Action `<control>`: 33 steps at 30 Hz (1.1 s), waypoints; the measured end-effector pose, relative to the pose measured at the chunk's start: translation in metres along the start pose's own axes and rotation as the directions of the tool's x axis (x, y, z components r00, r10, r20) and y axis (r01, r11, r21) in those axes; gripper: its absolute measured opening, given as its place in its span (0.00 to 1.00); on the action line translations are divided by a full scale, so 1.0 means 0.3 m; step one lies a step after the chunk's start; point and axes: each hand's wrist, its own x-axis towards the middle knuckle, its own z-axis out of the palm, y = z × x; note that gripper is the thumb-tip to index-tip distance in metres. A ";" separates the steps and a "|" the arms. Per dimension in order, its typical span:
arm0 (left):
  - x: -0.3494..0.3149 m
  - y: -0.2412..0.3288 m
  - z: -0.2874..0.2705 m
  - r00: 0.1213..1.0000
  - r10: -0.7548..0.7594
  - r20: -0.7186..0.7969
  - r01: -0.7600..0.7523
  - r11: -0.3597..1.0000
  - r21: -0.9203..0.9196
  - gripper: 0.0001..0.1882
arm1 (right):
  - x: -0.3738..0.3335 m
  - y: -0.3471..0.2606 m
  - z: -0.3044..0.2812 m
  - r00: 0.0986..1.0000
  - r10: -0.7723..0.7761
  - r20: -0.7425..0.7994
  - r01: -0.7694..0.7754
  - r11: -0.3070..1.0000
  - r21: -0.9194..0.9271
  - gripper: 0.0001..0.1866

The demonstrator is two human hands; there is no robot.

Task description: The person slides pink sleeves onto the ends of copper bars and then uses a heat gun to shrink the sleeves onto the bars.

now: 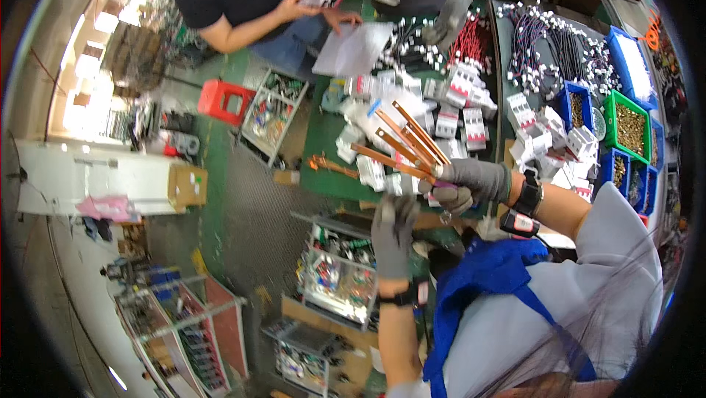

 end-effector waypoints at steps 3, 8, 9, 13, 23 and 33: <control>-0.052 -0.042 -0.014 0.999 -0.035 -0.042 0.039 0.993 0.115 0.35 | -0.048 0.159 0.105 0.998 0.070 0.007 -0.070 0.996 0.063 0.24; -0.228 -0.058 0.007 0.990 -0.135 0.035 0.139 0.940 -0.313 0.30 | -0.103 0.312 0.205 0.942 0.192 -0.276 -0.209 0.977 -0.033 0.26; -0.259 -0.058 -0.004 0.988 -0.154 0.018 0.154 0.951 -0.268 0.26 | -0.112 0.333 0.216 0.893 0.215 -0.395 -0.269 0.959 -0.085 0.25; -0.358 -0.075 -0.050 0.971 -0.057 -0.232 -0.013 0.957 -0.290 0.17 | -0.063 0.370 0.218 0.872 0.095 -0.480 -0.265 0.916 -0.300 0.25; -0.497 -0.071 -0.174 0.865 0.026 -0.502 -0.162 0.960 -0.229 0.13 | 0.047 0.447 0.268 0.933 -0.235 -0.273 -0.221 0.226 -0.949 0.18; -0.501 -0.133 -0.246 0.838 -0.002 -0.545 -0.185 0.940 -0.288 0.08 | 0.113 0.454 0.230 0.983 -0.072 -0.169 -0.179 -0.177 -0.968 0.17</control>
